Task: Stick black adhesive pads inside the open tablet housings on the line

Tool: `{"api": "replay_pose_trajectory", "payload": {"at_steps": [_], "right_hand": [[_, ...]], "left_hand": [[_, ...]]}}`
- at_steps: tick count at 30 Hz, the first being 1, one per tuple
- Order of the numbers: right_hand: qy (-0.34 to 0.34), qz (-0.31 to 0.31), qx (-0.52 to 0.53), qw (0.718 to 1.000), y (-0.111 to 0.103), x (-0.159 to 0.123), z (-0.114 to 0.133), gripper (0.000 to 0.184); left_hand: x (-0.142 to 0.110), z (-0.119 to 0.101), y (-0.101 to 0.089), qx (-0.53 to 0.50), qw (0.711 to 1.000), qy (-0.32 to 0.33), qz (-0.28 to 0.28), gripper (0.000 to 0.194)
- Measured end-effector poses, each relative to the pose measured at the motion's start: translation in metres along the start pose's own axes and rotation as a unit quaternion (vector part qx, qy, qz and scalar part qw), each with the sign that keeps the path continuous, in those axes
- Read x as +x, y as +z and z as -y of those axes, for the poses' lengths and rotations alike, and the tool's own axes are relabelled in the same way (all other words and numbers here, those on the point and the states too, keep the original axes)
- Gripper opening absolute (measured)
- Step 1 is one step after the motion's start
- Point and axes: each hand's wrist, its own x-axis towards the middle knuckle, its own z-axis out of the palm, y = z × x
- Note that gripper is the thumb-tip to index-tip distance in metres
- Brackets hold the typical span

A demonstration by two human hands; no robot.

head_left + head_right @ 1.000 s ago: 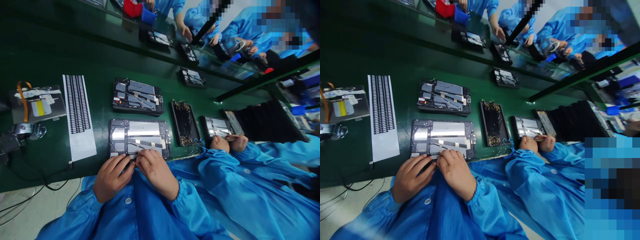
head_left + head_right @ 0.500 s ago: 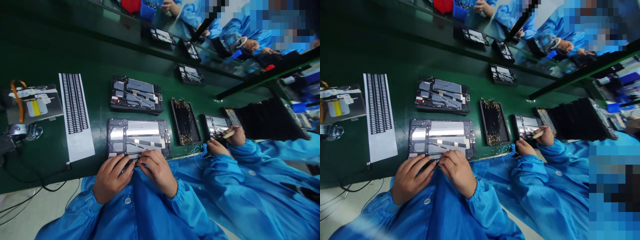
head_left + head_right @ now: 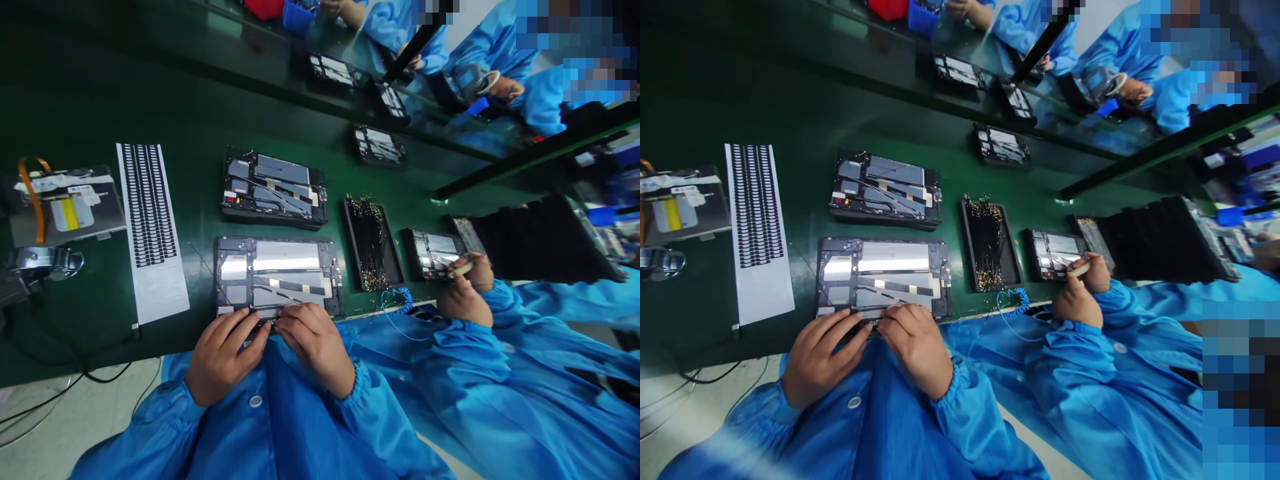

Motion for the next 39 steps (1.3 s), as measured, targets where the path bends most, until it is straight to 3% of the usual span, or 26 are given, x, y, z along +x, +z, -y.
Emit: {"api": "replay_pose_trajectory", "payload": {"at_steps": [5, 10, 13, 15, 19, 23, 27, 31, 35, 37, 39], "right_hand": [[-0.063, -0.024, -0.113, 0.991, 0.01, -0.016, 0.015, 0.024], [-0.092, -0.03, -0.139, 0.986, -0.004, -0.013, 0.025, 0.023], [-0.101, 0.002, -0.075, 0.992, -0.016, 0.032, 0.031, 0.024], [-0.14, 0.047, -0.037, 0.988, -0.011, 0.079, 0.04, 0.022], [-0.215, 0.178, -0.078, 0.957, 0.04, 0.174, 0.061, 0.014], [-0.213, 0.225, -0.148, 0.939, 0.09, 0.22, 0.068, 0.016], [-0.217, 0.218, -0.163, 0.937, 0.102, 0.219, 0.067, 0.022], [-0.278, 0.172, -0.174, 0.929, 0.108, 0.206, 0.071, 0.027], [-0.205, 0.179, -0.16, 0.949, 0.115, 0.211, 0.081, 0.025], [-0.175, 0.208, -0.133, 0.953, 0.103, 0.221, 0.08, 0.024], [-0.164, 0.231, -0.115, 0.952, 0.071, 0.224, 0.071, 0.026]], "left_hand": [[-0.003, -0.006, 0.001, -0.001, 1.0, -0.009, 0.001, 0.024], [-0.011, -0.006, -0.023, 0.006, 0.999, -0.054, -0.007, 0.026], [-0.02, 0.02, -0.044, 0.058, 0.982, -0.178, -0.008, 0.031], [-0.027, 0.049, -0.054, 0.086, 0.96, -0.267, 0.003, 0.037], [-0.033, 0.102, -0.056, 0.086, 0.943, -0.319, 0.029, 0.048], [-0.036, 0.121, -0.046, 0.079, 0.94, -0.329, 0.051, 0.051], [-0.04, 0.119, -0.041, 0.091, 0.94, -0.326, 0.045, 0.053], [-0.04, 0.12, -0.04, 0.108, 0.941, -0.318, 0.044, 0.052], [-0.036, 0.122, -0.04, 0.105, 0.938, -0.325, 0.062, 0.053], [-0.034, 0.125, -0.04, 0.105, 0.937, -0.326, 0.069, 0.051], [-0.031, 0.128, -0.041, 0.111, 0.937, -0.324, 0.074, 0.049]]}}
